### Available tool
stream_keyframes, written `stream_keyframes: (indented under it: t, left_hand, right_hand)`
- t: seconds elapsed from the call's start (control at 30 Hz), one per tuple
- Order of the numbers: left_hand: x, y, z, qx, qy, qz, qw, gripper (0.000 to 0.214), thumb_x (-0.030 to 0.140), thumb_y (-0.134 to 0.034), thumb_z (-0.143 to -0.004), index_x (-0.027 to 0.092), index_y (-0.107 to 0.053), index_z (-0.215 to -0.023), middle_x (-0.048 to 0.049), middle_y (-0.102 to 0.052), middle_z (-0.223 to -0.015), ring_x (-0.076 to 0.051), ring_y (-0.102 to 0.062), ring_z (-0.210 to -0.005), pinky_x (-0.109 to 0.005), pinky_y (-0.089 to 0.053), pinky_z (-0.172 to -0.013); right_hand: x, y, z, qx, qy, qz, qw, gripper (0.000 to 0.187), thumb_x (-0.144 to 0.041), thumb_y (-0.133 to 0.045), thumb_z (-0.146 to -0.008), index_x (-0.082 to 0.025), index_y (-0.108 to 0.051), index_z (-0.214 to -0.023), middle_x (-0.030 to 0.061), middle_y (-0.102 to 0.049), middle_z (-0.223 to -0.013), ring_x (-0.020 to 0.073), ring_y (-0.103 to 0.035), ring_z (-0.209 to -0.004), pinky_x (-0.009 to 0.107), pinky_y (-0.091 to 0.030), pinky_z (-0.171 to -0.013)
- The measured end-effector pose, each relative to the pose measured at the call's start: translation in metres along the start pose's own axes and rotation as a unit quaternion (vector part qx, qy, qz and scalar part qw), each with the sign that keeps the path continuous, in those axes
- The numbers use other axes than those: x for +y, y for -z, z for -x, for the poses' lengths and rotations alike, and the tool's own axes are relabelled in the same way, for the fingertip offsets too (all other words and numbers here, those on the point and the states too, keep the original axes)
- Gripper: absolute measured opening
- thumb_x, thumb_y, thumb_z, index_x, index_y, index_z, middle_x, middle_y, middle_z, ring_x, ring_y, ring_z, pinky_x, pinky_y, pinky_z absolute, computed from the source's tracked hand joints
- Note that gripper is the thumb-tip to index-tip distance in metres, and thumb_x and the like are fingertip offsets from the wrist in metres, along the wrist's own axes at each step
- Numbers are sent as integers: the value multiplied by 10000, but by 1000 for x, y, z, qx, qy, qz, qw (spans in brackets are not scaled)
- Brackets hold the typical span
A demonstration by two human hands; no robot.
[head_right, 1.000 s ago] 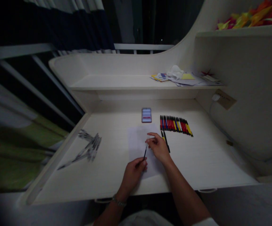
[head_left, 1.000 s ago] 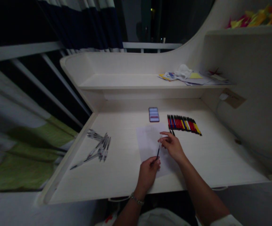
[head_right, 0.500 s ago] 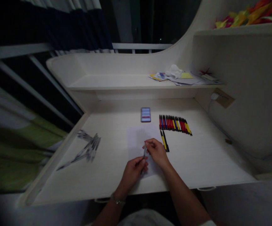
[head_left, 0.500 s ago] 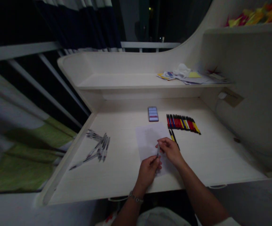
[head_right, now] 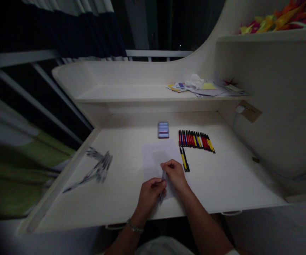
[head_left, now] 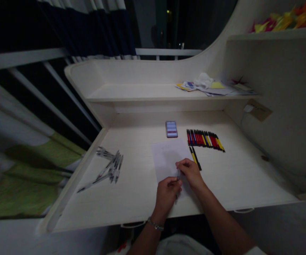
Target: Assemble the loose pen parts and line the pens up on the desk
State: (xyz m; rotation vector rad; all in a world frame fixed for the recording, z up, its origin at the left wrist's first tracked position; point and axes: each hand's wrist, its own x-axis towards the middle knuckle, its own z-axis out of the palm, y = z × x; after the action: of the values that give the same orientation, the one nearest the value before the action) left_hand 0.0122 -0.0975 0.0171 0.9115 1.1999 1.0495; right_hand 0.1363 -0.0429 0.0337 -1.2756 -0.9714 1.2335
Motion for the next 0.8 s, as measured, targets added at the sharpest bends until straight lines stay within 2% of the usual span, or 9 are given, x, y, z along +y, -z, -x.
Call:
stream_keyframes:
  t: [0.07, 0.1, 0.2, 0.27, 0.43, 0.6, 0.73, 0.8]
  left_hand:
    - [-1, 1, -1, 7, -6, -8, 1000, 381, 457, -806, -654, 120, -728, -812, -59, -692, -641, -152, -618, -550, -254, -474, -539]
    - [0, 1, -2, -7, -5, -5, 1000, 379, 464, -798, -663, 118, -727, -800, -61, -693, -649, -151, -619, -551, -254, -474, -542]
    - [4, 4, -2, -61, 12, 26, 998, 400, 497, -770, -692, 110, -720, -778, -81, -699, -684, -150, -618, -550, -254, -469, -533]
    - [6, 5, -2, -72, 23, 45, 996, 418, 507, -767, -694, 105, -717, -795, -90, -702, -706, -147, -611, -541, -254, -466, -522]
    - [4, 2, 0, -49, 26, 52, 997, 427, 502, -791, -667, 106, -710, -805, -82, -693, -690, -148, -616, -556, -255, -477, -537]
    - [3, 1, 0, -62, 44, 78, 994, 464, 514, -787, -661, 101, -708, -858, -92, -700, -730, -153, -624, -540, -274, -492, -526]
    - [3, 2, 1, -54, 43, 73, 995, 447, 504, -797, -659, 106, -698, -837, -94, -703, -737, -166, -646, -574, -271, -496, -541]
    - [3, 2, 1, -55, 46, 81, 994, 460, 511, -795, -660, 105, -698, -855, -91, -701, -739, -169, -649, -582, -277, -504, -555]
  right_hand:
    - [1, -2, 1, 24, 21, 8, 999, 318, -441, -808, -628, -197, -604, -615, -27, -562, -553, 123, -464, -531, 262, -355, -526]
    - [0, -2, 1, 14, 20, 3, 1000, 312, -447, -803, -638, -197, -615, -643, -24, -576, -577, 123, -476, -538, 259, -359, -524]
    - [-1, -1, 4, -75, -29, -53, 995, 363, -525, -724, -716, -198, -696, -871, 27, -671, -755, 138, -538, -590, 256, -378, -511]
    - [-1, 0, 5, -106, -58, -80, 989, 417, -558, -686, -741, -190, -707, -936, 54, -690, -812, 153, -567, -631, 256, -387, -508]
    - [5, -3, 5, -33, -32, -43, 998, 359, -497, -807, -628, -179, -653, -693, 27, -662, -668, 128, -521, -563, 240, -368, -499]
    - [7, -3, 5, -90, -74, -93, 989, 457, -588, -692, -722, -183, -706, -933, 84, -717, -847, 165, -585, -626, 253, -398, -492]
    - [6, -2, 5, -50, -41, -65, 996, 334, -481, -798, -645, -184, -682, -747, 44, -688, -722, 142, -553, -591, 244, -390, -507]
    - [6, -3, 6, -64, -45, -70, 994, 330, -485, -785, -663, -196, -690, -792, 36, -695, -755, 125, -529, -553, 242, -372, -485]
